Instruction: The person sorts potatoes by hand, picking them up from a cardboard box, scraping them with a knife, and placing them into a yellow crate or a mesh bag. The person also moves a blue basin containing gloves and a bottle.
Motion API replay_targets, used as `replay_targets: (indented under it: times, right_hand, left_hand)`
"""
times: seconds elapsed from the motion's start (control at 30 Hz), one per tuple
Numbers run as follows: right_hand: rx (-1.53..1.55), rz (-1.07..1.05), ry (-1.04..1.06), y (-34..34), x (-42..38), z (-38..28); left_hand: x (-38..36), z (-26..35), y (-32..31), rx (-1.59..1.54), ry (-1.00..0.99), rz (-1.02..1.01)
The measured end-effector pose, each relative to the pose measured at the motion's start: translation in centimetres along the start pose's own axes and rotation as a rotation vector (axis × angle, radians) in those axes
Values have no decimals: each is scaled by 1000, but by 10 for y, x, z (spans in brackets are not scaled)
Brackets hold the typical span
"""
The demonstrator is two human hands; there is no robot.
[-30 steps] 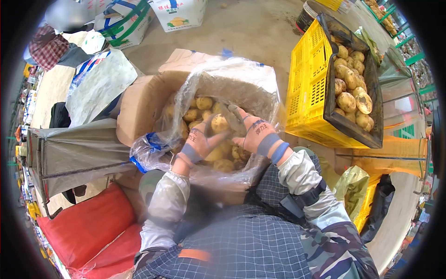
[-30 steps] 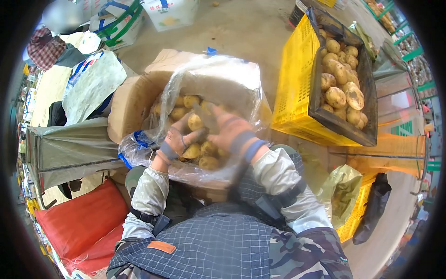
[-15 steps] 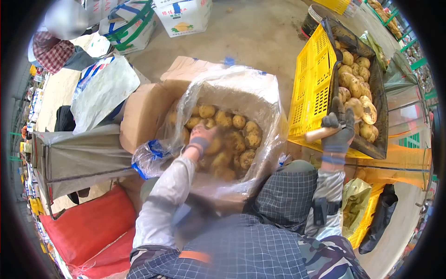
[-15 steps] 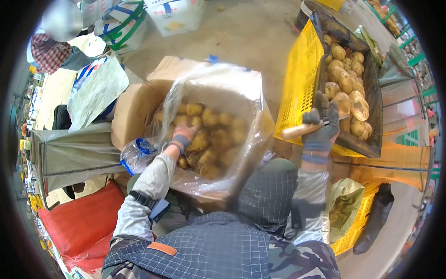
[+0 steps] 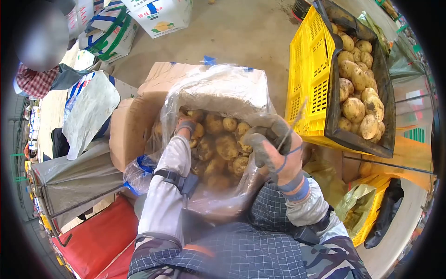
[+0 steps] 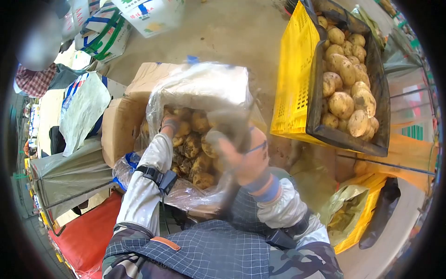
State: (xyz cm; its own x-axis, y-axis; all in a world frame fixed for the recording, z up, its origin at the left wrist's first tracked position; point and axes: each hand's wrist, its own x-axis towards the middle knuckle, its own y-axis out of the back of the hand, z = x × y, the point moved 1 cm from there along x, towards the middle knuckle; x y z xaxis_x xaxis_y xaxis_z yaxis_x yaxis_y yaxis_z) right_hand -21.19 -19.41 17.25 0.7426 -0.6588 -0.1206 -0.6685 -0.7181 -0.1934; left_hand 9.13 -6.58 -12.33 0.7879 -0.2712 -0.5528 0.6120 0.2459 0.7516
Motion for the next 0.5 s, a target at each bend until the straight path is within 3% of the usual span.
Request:
replay_targets:
  times: [0.07, 0.1, 0.2, 0.37, 0.47, 0.5]
  right_hand:
    - [-1, -57, 12, -4, 0, 5]
    - [-1, -57, -80, -5, -3, 1]
    - [-151, -46, 171, -6, 2, 17]
    - [-390, -56, 165, -4, -3, 13]
    - [-721, -43, 83, -12, -11, 20]
    - [-840, -56, 33, -16, -12, 33]
  left_hand:
    - [6, 4, 7, 43, 6, -71]
    - [6, 6, 12, 52, 7, -109]
    - [-1, 1, 28, -90, 22, -242]
    - [-85, -20, 73, -803, 77, -583]
    - [-193, 2, 120, -1003, -340, -620]
    - [-223, 7, 130, -914, -484, -489]
